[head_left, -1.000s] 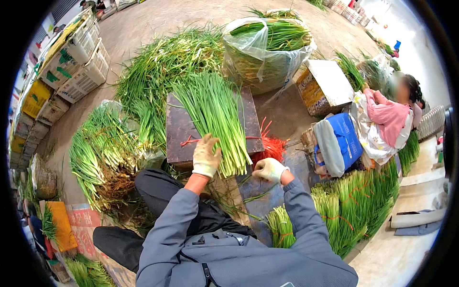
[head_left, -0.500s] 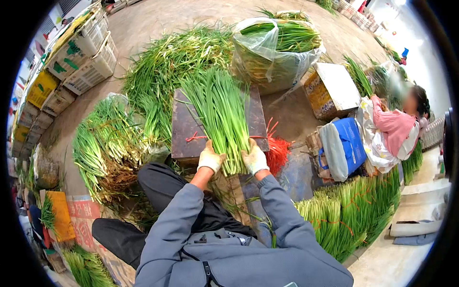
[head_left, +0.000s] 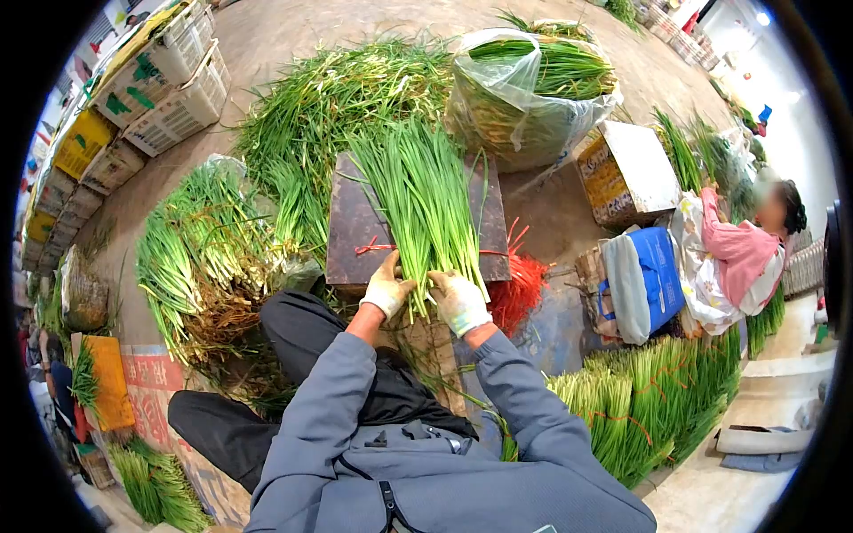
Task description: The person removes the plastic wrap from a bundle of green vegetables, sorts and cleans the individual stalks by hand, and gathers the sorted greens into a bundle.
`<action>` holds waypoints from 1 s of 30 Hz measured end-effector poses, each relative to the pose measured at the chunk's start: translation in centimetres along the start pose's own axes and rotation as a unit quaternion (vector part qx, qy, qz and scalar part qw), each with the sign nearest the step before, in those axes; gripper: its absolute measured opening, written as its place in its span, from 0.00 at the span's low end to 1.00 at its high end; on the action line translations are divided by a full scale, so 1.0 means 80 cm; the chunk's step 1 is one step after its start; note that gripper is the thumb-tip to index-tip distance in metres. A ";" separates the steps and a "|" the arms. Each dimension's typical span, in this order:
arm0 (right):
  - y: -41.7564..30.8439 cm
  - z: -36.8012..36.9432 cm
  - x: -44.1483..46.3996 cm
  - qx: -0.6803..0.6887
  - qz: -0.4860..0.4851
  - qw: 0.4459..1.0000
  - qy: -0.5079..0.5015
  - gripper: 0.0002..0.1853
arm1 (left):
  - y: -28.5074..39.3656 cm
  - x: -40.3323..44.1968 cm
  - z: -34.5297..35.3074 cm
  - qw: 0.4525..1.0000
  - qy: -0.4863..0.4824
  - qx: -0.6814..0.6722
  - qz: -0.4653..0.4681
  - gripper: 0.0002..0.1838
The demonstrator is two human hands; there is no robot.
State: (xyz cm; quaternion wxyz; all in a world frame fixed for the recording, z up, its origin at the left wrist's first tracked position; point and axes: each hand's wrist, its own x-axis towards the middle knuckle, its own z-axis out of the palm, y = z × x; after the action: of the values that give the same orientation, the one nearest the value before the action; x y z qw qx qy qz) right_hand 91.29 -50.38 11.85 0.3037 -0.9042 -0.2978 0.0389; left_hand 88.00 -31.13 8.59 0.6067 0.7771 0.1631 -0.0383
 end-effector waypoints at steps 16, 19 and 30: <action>-0.018 -0.068 -0.009 0.568 0.217 0.790 0.076 0.09 | -0.011 -0.002 -0.013 0.997 -0.041 -0.047 -0.037 0.41; -0.023 -0.065 -0.014 0.598 0.178 0.778 0.071 0.06 | 0.002 -0.004 -0.011 0.994 0.016 -0.072 -0.078 0.41; -0.042 -0.018 0.028 0.569 0.249 0.777 -0.104 0.05 | -0.006 0.004 0.010 0.986 0.073 0.000 -0.148 0.31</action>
State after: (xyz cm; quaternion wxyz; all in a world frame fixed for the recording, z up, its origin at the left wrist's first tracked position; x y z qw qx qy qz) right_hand 91.80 -47.76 15.21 0.7096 -0.5997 -0.0155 0.3697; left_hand 88.26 -31.70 7.86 0.5808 0.7449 0.3206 -0.0707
